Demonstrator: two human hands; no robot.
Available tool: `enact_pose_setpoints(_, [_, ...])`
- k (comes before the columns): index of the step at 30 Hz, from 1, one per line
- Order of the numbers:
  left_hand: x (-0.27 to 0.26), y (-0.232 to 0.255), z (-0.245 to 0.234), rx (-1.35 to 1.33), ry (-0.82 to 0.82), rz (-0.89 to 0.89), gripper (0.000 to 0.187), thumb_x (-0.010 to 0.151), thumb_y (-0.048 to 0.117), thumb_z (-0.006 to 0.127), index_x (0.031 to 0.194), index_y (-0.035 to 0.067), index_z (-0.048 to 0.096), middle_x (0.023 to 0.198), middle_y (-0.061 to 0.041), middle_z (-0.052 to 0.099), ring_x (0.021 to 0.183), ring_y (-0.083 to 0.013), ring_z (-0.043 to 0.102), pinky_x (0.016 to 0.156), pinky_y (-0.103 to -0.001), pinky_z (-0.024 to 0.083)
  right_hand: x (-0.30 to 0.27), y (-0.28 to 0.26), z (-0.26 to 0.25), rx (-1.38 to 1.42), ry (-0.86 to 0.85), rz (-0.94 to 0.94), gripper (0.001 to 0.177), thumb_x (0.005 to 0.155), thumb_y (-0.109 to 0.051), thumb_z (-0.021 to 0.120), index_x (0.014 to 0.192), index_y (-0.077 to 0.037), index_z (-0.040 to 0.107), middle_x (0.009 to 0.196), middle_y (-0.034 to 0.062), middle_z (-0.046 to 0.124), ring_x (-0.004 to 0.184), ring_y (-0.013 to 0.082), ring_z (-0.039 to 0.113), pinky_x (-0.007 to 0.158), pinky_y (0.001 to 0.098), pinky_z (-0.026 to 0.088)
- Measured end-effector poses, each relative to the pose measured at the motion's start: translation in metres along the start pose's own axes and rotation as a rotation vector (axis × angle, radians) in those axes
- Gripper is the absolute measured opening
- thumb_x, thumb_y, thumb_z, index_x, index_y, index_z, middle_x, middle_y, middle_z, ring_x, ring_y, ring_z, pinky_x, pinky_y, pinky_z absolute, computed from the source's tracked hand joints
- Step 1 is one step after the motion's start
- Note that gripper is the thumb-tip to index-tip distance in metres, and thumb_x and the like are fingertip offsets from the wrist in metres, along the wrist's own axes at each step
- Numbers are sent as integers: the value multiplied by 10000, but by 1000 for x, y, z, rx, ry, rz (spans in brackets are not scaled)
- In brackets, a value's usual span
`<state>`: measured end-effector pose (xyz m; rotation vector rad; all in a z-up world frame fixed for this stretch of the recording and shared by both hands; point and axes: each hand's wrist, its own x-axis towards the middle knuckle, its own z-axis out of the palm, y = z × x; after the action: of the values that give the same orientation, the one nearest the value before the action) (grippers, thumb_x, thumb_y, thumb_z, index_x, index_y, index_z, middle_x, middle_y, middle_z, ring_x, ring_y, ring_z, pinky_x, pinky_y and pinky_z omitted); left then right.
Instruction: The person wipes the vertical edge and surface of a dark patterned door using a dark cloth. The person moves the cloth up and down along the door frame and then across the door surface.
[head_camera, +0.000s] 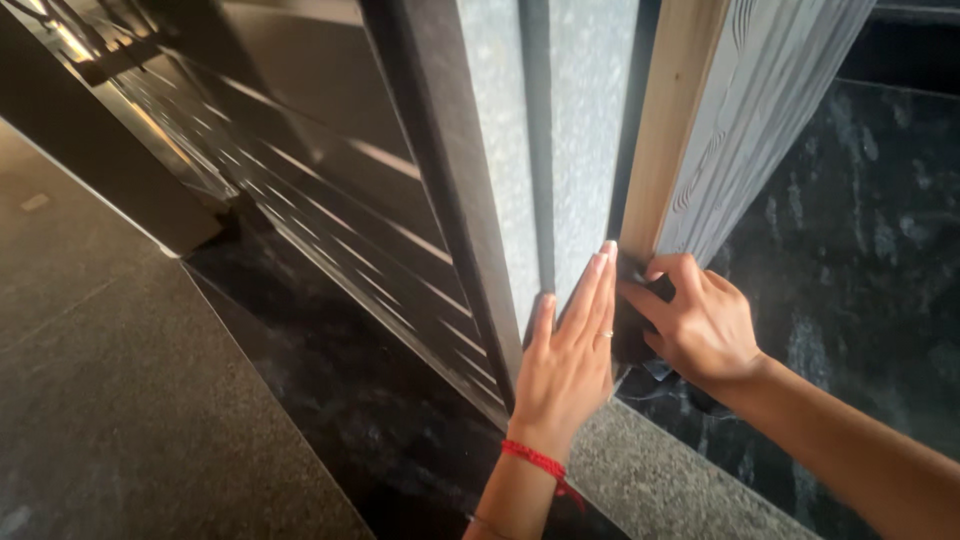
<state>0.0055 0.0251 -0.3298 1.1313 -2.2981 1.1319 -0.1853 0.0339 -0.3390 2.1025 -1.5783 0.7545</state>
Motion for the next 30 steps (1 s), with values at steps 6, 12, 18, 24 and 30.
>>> enact_pose_setpoints(6, [-10, 4, -4, -36, 15, -38, 683, 983, 280, 478, 1629, 79, 391, 1736, -7, 230, 1601, -132, 131, 1285, -450, 80, -14, -1, 4, -145, -87, -123, 526, 646, -104, 839, 1148, -233, 752, 1124, 62, 581, 821, 184, 659, 672, 346, 563])
enact_pose_setpoints(12, [-17, 17, -10, -248, 90, -40, 608, 990, 253, 480, 1562, 48, 497, 1725, -93, 231, 1618, -184, 114, 1268, -459, 70, 14, 7, -35, -184, 182, -49, 586, 634, -153, 844, 1214, -169, 759, 1181, 84, 597, 815, 212, 638, 694, 352, 556])
enact_pose_setpoints(18, [-24, 7, -7, -167, -150, 66, 657, 956, 285, 467, 1555, 19, 438, 1713, -100, 230, 1586, -211, 126, 1258, -435, 99, -4, -13, -17, -127, 52, -84, 671, 590, -179, 847, 1251, -200, 739, 1110, 85, 589, 804, 227, 640, 663, 362, 547])
enact_pose_setpoints(24, [-38, 8, -7, -17, -62, 59, 680, 994, 290, 454, 1616, 24, 393, 1731, -66, 215, 1605, -179, 106, 1291, -397, 63, -32, -19, 14, -211, -196, -98, 697, 615, -240, 854, 1293, -225, 698, 1048, 40, 560, 855, 175, 666, 623, 337, 516])
enact_pose_setpoints(30, [-36, 15, -3, 34, -153, 117, 676, 971, 292, 448, 1601, 52, 401, 1714, -77, 233, 1585, -200, 117, 1263, -384, 36, -32, -13, 0, -307, -240, -116, 710, 583, -310, 871, 1272, -304, 700, 1059, 42, 569, 811, 169, 662, 637, 346, 482])
